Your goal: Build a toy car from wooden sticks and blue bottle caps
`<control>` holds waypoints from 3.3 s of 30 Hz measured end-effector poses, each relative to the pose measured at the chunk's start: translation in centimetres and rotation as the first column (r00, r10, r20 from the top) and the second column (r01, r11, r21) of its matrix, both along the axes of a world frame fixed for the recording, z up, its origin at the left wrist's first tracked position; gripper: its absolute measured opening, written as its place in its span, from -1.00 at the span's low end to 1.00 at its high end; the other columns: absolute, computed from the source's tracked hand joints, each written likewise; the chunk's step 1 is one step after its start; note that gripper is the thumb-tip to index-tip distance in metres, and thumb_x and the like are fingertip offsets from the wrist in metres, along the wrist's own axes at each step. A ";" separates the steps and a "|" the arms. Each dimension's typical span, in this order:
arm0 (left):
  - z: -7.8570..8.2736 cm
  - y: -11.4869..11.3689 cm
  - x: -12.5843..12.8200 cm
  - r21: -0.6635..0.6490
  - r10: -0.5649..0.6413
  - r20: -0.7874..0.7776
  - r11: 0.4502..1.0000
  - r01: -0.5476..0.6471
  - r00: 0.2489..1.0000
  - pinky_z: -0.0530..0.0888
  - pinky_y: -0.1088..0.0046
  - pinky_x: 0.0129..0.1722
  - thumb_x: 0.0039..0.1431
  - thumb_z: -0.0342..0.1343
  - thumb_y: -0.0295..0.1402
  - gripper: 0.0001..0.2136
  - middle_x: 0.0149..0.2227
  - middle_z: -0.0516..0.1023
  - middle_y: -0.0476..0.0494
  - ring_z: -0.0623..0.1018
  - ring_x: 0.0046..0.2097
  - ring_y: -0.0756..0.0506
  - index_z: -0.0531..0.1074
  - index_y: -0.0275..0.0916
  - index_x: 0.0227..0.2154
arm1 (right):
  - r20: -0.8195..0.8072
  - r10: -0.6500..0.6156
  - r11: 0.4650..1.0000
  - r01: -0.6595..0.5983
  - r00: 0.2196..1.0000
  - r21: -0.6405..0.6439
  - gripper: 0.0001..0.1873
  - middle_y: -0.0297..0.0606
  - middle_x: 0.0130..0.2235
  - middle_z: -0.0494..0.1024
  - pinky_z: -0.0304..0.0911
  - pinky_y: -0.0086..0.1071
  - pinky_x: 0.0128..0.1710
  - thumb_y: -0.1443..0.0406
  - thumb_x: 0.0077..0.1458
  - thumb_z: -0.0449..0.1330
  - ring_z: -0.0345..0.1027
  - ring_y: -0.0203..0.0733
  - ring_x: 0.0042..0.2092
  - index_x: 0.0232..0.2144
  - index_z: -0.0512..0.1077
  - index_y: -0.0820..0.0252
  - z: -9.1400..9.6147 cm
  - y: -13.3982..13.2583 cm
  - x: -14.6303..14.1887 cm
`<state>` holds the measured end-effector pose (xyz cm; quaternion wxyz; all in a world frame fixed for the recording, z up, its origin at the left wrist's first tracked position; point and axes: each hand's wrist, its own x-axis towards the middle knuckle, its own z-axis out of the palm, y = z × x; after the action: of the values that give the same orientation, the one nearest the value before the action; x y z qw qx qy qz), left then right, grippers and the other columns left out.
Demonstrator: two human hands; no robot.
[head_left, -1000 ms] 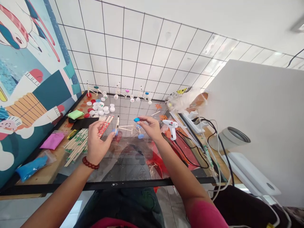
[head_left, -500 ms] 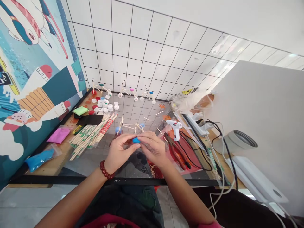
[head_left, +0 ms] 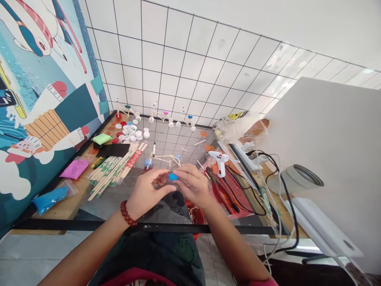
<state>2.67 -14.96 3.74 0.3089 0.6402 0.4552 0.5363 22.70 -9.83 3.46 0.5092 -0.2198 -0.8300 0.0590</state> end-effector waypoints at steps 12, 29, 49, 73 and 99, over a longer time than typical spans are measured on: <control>-2.6 7.2 -4.2 -0.027 0.232 -0.009 0.972 -0.232 0.973 0.41 0.01 0.24 -0.06 0.39 -0.23 -0.30 0.16 0.50 -0.30 0.50 0.21 -0.29 0.37 -0.16 0.20 | -0.258 -0.156 0.865 0.006 0.953 -0.502 -0.76 -0.30 -0.28 0.73 0.45 -0.22 -0.07 0.15 -0.03 0.44 0.56 -0.17 -0.24 -0.26 0.68 0.04 0.4 7.9 -0.1; -4.6 9.4 -2.1 -0.150 0.170 -0.019 0.974 -0.171 0.985 0.42 0.15 0.12 0.12 0.20 -0.09 -0.62 -0.01 0.61 -0.25 0.55 0.03 -0.23 0.52 -0.23 -0.10 | -0.721 -0.578 0.526 -0.501 0.383 -0.687 -0.58 -0.44 -0.42 0.60 0.40 -0.46 -0.32 0.11 -0.21 0.55 0.42 -0.40 -0.44 -0.36 0.48 0.12 -4.7 8.5 -1.7; -4.8 9.5 -1.5 0.005 0.157 -0.017 0.988 -0.157 0.987 0.48 0.18 0.08 0.22 0.14 -0.14 -0.72 -0.01 0.60 -0.23 0.55 0.05 -0.21 0.57 -0.17 -0.14 | -0.696 -0.599 0.459 -0.543 0.395 -0.703 -0.61 -0.45 -0.42 0.61 0.47 -0.48 -0.29 0.17 -0.18 0.54 0.45 -0.40 -0.43 -0.36 0.47 0.12 -4.9 8.1 -1.6; -4.3 10.2 -1.7 -0.087 0.054 0.045 0.995 -0.050 0.998 0.48 0.17 0.08 -0.09 0.38 -0.15 -0.63 -0.01 0.59 -0.20 0.57 0.03 -0.23 0.57 -0.19 -0.20 | -0.332 -0.192 0.788 -0.056 0.923 -0.613 -0.72 -0.33 -0.23 0.70 0.36 -0.16 0.08 0.18 -0.12 0.50 0.50 -0.16 -0.13 -0.28 0.66 0.05 -0.5 7.6 0.2; -4.4 9.4 -3.0 -0.042 0.154 -0.015 0.987 -0.155 0.988 0.42 0.03 0.23 -0.08 0.39 -0.18 -0.51 0.14 0.54 -0.24 0.48 0.23 -0.31 0.52 -0.15 -0.03 | -0.188 -0.210 0.667 0.000 0.959 -0.745 -0.52 -0.40 -0.31 0.33 0.10 -0.43 -0.45 0.13 -0.19 0.49 0.08 -0.39 -0.42 -0.18 0.58 0.13 -1.3 6.6 1.3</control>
<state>-0.30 -5.60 -0.67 0.2774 0.5994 0.5166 0.5449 23.97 -3.28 2.16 0.4827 -0.4449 -0.6470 0.3878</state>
